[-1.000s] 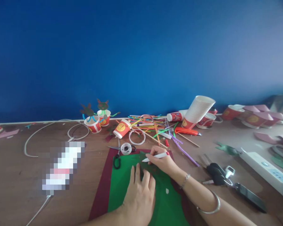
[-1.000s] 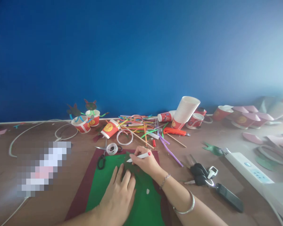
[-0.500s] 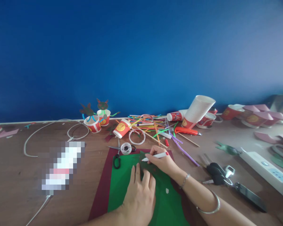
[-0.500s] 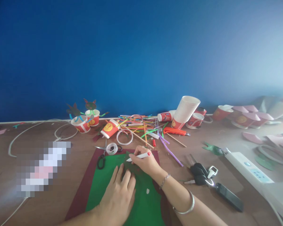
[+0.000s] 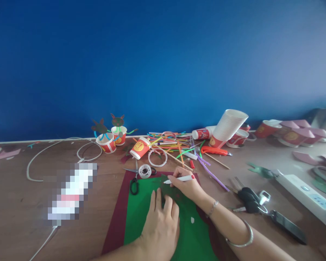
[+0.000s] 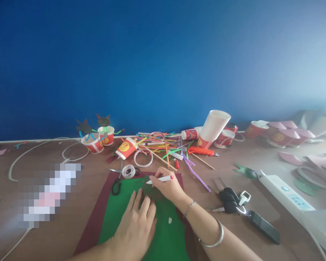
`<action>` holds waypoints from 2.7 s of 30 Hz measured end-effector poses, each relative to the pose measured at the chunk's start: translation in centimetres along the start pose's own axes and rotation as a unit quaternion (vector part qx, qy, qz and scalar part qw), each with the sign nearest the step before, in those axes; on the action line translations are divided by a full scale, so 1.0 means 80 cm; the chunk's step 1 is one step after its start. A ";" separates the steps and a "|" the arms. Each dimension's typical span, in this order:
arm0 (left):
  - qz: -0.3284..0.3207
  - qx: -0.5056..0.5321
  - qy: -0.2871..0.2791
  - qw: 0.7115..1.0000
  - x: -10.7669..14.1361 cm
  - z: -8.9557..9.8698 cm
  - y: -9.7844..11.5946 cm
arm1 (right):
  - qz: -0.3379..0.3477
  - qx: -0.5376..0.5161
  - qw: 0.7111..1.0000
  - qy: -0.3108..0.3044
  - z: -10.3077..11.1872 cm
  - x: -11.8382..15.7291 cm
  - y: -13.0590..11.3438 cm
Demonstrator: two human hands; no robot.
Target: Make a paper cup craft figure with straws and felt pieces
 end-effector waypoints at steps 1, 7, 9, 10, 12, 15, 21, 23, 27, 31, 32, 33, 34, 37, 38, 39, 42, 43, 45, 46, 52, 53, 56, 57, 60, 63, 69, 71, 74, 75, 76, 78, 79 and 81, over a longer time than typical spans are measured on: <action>0.000 -0.001 0.000 1.000 0.000 0.000 0.000 | 0.000 0.003 1.000 0.003 0.000 0.000 0.000; 0.001 -0.005 0.011 1.000 0.001 0.001 0.001 | 0.000 0.008 1.000 0.015 0.001 0.001 0.000; 0.001 -0.006 0.010 1.000 0.001 0.001 0.001 | -0.003 0.013 1.000 0.017 0.001 0.001 0.000; 0.001 -0.005 0.009 1.000 0.001 0.001 0.001 | -0.005 0.015 1.000 0.018 0.001 0.001 0.000; 0.002 -0.002 0.008 1.000 0.001 0.001 0.000 | -0.007 0.018 1.000 0.019 0.000 0.001 0.000; 0.003 0.005 0.007 1.000 0.001 0.002 0.000 | -0.004 0.016 1.000 0.023 0.001 0.000 0.000; 0.000 0.005 0.004 1.000 0.001 0.002 -0.001 | 0.000 0.030 0.999 0.018 0.001 0.000 -0.001; -0.002 0.003 0.007 1.000 0.001 0.002 0.000 | -0.001 0.036 0.999 0.016 0.002 0.000 -0.001; 0.002 0.004 0.015 1.000 0.000 0.003 0.000 | 0.005 0.052 0.998 0.015 0.003 0.000 -0.002; 0.001 0.000 0.020 1.000 -0.001 0.003 0.000 | 0.001 0.061 0.998 0.013 0.002 -0.001 -0.001; 0.001 -0.001 0.021 1.000 -0.001 0.003 0.000 | 0.000 0.062 0.998 0.013 0.002 -0.001 -0.001; 0.001 -0.002 0.022 1.000 0.000 0.002 0.000 | -0.001 0.063 0.998 0.012 0.002 -0.001 -0.001; 0.002 -0.002 0.022 1.000 0.000 0.002 0.000 | 0.000 0.063 0.998 0.011 0.002 -0.001 -0.001; 0.001 0.003 0.019 1.000 0.001 0.003 0.000 | 0.005 0.058 0.998 0.005 0.002 -0.001 -0.002; 0.002 0.004 0.018 1.000 0.001 0.003 0.000 | 0.004 0.057 0.998 0.003 0.002 -0.001 -0.002; 0.003 0.005 0.017 1.000 0.001 0.003 0.000 | 0.002 0.057 0.998 0.001 0.002 -0.001 -0.002; 0.003 0.004 0.014 1.000 0.000 0.004 0.000 | -0.002 0.056 0.998 -0.005 0.002 0.000 -0.003; 0.002 0.002 0.014 1.000 0.000 0.004 0.000 | -0.004 0.054 0.999 -0.008 0.002 0.000 -0.003; -0.002 -0.001 0.015 1.000 0.000 0.004 0.000 | -0.009 0.050 0.999 -0.016 0.001 0.001 -0.002; -0.003 -0.003 0.017 1.000 0.000 0.004 0.000 | -0.010 0.050 0.999 -0.020 0.000 0.001 -0.002; -0.002 -0.003 0.022 1.000 0.001 0.001 0.000 | -0.011 0.060 0.998 -0.028 0.000 0.002 -0.006; -0.001 -0.003 0.023 1.000 0.001 0.001 0.000 | -0.008 0.062 0.998 -0.028 0.000 0.002 -0.007; 0.001 -0.002 0.025 1.000 0.000 0.002 0.001 | 0.004 0.067 0.998 -0.023 0.000 0.002 -0.009; 0.001 -0.002 0.026 1.000 0.001 0.002 0.001 | 0.008 0.066 0.998 -0.023 0.000 0.002 -0.010; 0.001 -0.005 0.027 1.000 0.001 0.003 0.001 | 0.020 0.043 0.999 -0.021 0.001 0.002 -0.009; -0.002 -0.009 0.026 1.000 0.001 0.003 0.001 | 0.012 -0.021 1.000 0.014 0.005 0.000 -0.006; -0.019 -0.012 0.023 0.999 0.000 0.003 0.001 | -0.052 -0.040 0.988 0.139 0.020 -0.003 0.003; -0.016 -0.009 0.020 1.000 0.000 0.004 0.000 | -0.045 -0.028 0.992 0.118 0.019 -0.003 0.004; -0.015 0.002 0.020 1.000 0.000 0.005 0.000 | -0.034 -0.012 0.996 0.078 0.015 -0.003 0.005; -0.014 0.006 0.019 1.000 0.001 0.006 -0.001 | -0.035 -0.008 0.997 0.069 0.014 -0.003 0.006; -0.013 0.009 0.018 1.000 0.001 0.006 -0.001 | -0.038 -0.006 0.997 0.064 0.013 -0.003 0.006; -0.012 0.014 0.015 1.000 0.001 0.007 -0.001 | -0.043 0.002 0.997 0.059 0.013 -0.003 0.006; -0.013 0.015 0.014 1.000 0.001 0.007 -0.001 | -0.042 0.007 0.997 0.058 0.013 -0.003 0.006; -0.017 0.017 0.012 1.000 0.001 0.007 -0.001 | -0.035 0.018 0.998 0.058 0.014 -0.003 0.005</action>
Point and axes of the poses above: each hand's wrist, its own x-axis away from the middle knuckle, its own z-axis out of the back of the hand, y = z × x, the point moved 2 cm from there along -x, towards the middle knuckle, and after that the axes turned 12 degrees about x, right-handed, at the moved point
